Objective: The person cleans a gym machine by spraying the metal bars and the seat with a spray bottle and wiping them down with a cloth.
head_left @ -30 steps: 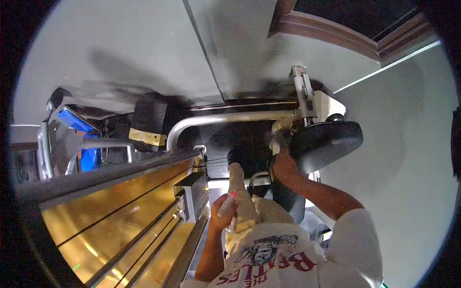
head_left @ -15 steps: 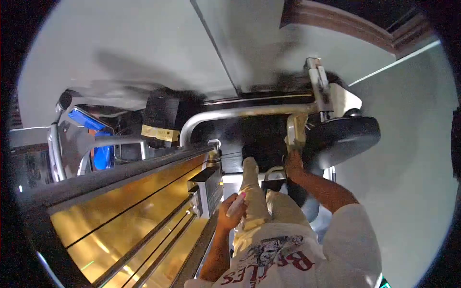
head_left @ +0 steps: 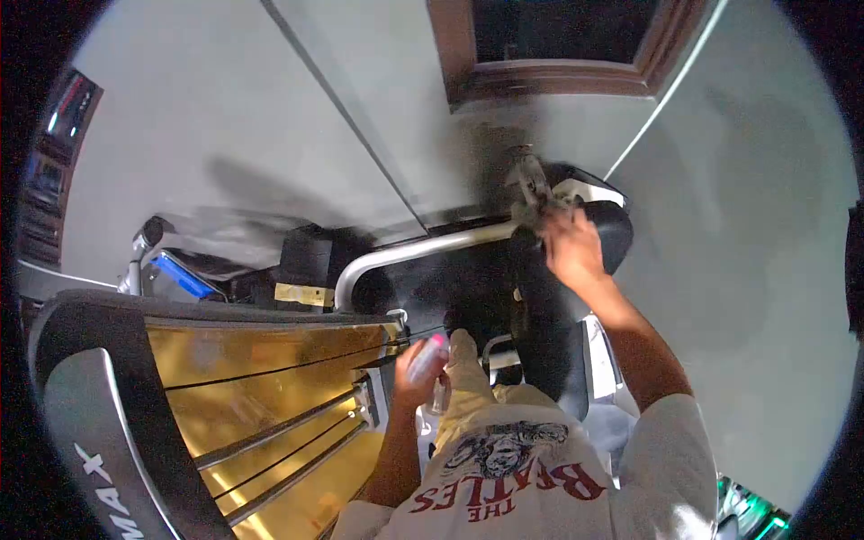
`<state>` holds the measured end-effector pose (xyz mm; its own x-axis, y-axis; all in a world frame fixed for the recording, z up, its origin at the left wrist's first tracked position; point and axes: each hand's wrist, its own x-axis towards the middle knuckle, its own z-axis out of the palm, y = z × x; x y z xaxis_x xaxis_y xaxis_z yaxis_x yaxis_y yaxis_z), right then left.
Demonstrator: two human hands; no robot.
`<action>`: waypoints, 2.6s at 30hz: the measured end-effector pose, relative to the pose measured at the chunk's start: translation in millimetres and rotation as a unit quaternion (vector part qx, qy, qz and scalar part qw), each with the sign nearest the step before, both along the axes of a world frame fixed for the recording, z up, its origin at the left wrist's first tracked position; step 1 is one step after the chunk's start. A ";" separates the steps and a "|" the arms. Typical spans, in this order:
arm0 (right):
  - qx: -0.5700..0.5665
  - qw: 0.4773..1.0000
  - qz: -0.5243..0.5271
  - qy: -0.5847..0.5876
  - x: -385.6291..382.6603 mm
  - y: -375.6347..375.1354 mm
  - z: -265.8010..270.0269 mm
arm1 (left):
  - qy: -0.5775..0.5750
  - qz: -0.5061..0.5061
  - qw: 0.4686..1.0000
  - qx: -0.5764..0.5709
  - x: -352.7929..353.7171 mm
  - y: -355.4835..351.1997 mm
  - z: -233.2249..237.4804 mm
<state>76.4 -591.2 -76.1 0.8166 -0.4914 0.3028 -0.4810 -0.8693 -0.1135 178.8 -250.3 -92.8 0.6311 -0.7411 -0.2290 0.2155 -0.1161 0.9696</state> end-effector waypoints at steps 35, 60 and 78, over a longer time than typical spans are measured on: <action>0.585 0.636 -0.341 -0.370 -208.2 -62.0 -271.1 | -0.259 -0.204 0.934 0.133 -152.2 -240.9 117.6; 0.674 0.213 -0.149 -0.692 -322.4 -53.6 -148.1 | -0.374 -0.234 0.855 0.272 -126.4 -369.2 94.0; 0.223 0.854 -0.283 -0.376 -117.2 -127.1 -72.9 | -0.211 -0.236 0.929 0.191 -56.9 -359.8 35.4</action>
